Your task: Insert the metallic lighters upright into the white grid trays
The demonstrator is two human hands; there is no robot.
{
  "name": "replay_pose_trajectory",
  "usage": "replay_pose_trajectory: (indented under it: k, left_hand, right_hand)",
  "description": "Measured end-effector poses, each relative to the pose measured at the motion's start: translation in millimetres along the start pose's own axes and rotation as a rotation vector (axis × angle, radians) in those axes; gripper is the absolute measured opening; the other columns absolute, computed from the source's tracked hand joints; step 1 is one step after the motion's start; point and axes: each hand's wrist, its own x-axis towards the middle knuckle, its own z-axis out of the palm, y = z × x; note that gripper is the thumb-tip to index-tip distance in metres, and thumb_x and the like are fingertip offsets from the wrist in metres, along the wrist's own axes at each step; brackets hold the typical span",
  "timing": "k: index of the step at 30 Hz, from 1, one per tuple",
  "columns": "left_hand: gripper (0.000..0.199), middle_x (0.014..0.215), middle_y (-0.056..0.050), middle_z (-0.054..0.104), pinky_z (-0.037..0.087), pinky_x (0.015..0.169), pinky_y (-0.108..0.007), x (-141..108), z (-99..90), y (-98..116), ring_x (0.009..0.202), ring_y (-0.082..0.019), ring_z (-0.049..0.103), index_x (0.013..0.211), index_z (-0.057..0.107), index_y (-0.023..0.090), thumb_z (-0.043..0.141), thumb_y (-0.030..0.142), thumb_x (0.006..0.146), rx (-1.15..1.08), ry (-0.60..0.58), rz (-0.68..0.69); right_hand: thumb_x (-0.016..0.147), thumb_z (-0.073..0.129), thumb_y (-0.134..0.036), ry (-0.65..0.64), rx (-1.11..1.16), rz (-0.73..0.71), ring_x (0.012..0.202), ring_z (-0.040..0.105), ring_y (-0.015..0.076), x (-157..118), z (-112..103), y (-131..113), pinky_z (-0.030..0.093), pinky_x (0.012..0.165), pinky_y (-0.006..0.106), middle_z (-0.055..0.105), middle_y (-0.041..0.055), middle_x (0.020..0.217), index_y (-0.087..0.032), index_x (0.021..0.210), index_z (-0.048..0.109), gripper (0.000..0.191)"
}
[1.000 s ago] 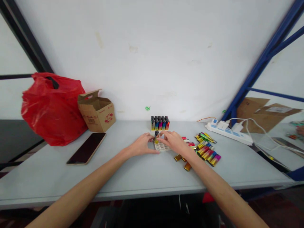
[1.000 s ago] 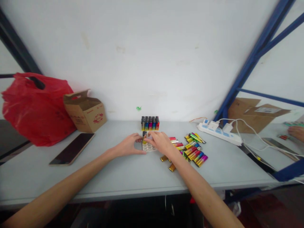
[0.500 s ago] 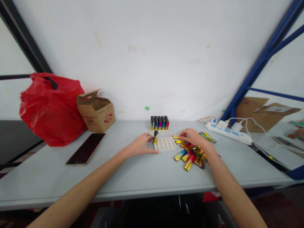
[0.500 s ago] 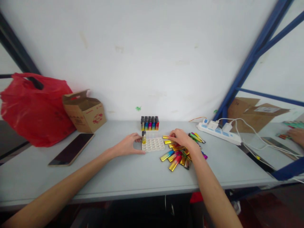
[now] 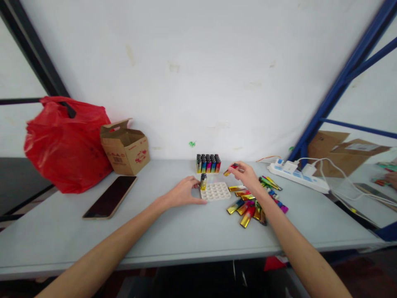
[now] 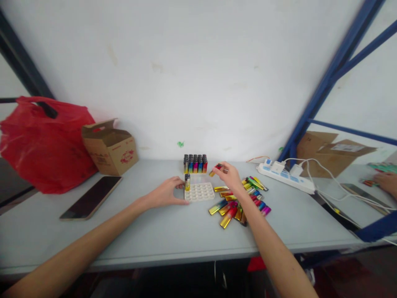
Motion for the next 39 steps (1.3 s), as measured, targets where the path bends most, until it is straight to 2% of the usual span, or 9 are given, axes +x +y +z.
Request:
replay_pose_trajectory:
  k: [3, 6, 10, 16, 20, 26, 31, 35, 39]
  left_hand:
    - [0.066, 0.103, -0.009, 0.069, 0.051, 0.087, -0.037, 0, 0.2, 0, 0.096, -0.028, 0.065, 0.103, 0.07, 0.017, 0.08, 0.072, 0.068, -0.005, 0.007, 0.008]
    - [0.065, 0.102, -0.009, 0.069, 0.052, 0.087, -0.038, 0, 0.8, -1, 0.096, -0.029, 0.065, 0.103, 0.069, 0.017, 0.08, 0.071, 0.068, -0.005, 0.005, 0.01]
    - [0.063, 0.1, -0.009, 0.069, 0.052, 0.087, -0.039, 1, 1.2, -1, 0.095, -0.029, 0.064, 0.1, 0.069, 0.018, 0.081, 0.07, 0.067, -0.009, 0.007, 0.01]
    - [0.06, 0.099, -0.009, 0.069, 0.052, 0.086, -0.039, 1, 0.8, 0, 0.094, -0.029, 0.064, 0.098, 0.069, 0.017, 0.082, 0.068, 0.068, -0.008, 0.013, 0.022]
    - [0.06, 0.1, -0.009, 0.069, 0.052, 0.086, -0.039, 1, 1.1, -1, 0.095, -0.029, 0.064, 0.099, 0.068, 0.017, 0.082, 0.066, 0.068, -0.006, 0.013, 0.026]
    - [0.06, 0.102, -0.008, 0.069, 0.051, 0.087, -0.038, 1, 1.3, -1, 0.095, -0.028, 0.064, 0.102, 0.067, 0.017, 0.082, 0.065, 0.069, 0.003, 0.009, 0.029]
    - [0.06, 0.101, -0.009, 0.068, 0.052, 0.086, -0.038, 1, 1.1, -2, 0.094, -0.028, 0.064, 0.101, 0.067, 0.017, 0.082, 0.065, 0.069, 0.001, 0.005, 0.02]
    - [0.059, 0.1, -0.008, 0.069, 0.052, 0.086, -0.039, 1, 1.6, -3, 0.094, -0.028, 0.063, 0.101, 0.068, 0.019, 0.082, 0.066, 0.069, -0.023, 0.017, 0.033]
    - [0.059, 0.1, -0.007, 0.069, 0.052, 0.086, -0.039, 1, 2.6, -4, 0.093, -0.027, 0.064, 0.1, 0.068, 0.019, 0.082, 0.067, 0.069, -0.023, 0.022, 0.032]
  right_hand:
    - [0.083, 0.073, -0.063, -0.081, 0.305, 0.086, 0.071, 0.056, 0.0141, -4, 16, -9, 0.05, 0.069, 0.028, 0.06, -0.0001, 0.078, -0.02, 0.081, 0.058, 0.045]
    - [0.085, 0.07, -0.064, -0.224, 0.502, 0.192, 0.083, 0.063, 0.0167, -14, 33, -20, 0.056, 0.076, 0.032, 0.064, 0.0009, 0.09, -0.023, 0.092, 0.056, 0.044]
    - [0.087, 0.066, -0.067, -0.354, 0.544, 0.198, 0.076, 0.063, 0.0167, -23, 49, -33, 0.056, 0.07, 0.031, 0.059, -0.0035, 0.078, -0.026, 0.1, 0.05, 0.046]
    - [0.091, 0.054, -0.072, -0.29, 0.27, 0.122, 0.05, 0.034, 0.0104, -25, 63, -35, 0.033, 0.047, 0.023, 0.038, -0.0082, 0.066, -0.025, 0.092, 0.048, 0.047]
    - [0.094, 0.047, -0.07, -0.126, 0.008, -0.031, 0.06, 0.038, 0.0128, -26, 71, -31, 0.031, 0.054, 0.026, 0.041, -0.0043, 0.064, -0.023, 0.071, 0.044, 0.053]
    - [0.09, 0.047, -0.056, -0.023, -0.15, -0.036, 0.058, 0.033, 0.0127, -28, 76, -26, 0.023, 0.056, 0.028, 0.035, -0.0039, 0.057, -0.023, 0.059, 0.036, 0.047]
    - [0.09, 0.046, -0.053, -0.016, -0.204, -0.063, 0.058, 0.037, 0.0136, -29, 75, -27, 0.026, 0.057, 0.028, 0.04, -0.0036, 0.056, -0.023, 0.061, 0.038, 0.043]
    - [0.101, 0.042, -0.057, -0.106, -0.202, -0.123, 0.062, 0.046, 0.0154, -31, 73, -31, 0.035, 0.061, 0.028, 0.05, -0.0034, 0.063, -0.023, 0.072, 0.045, 0.044]
    - [0.107, 0.035, -0.054, -0.184, -0.31, -0.307, 0.076, 0.055, 0.0186, -33, 68, -36, 0.043, 0.073, 0.03, 0.06, 0.0024, 0.079, -0.023, 0.08, 0.048, 0.043]
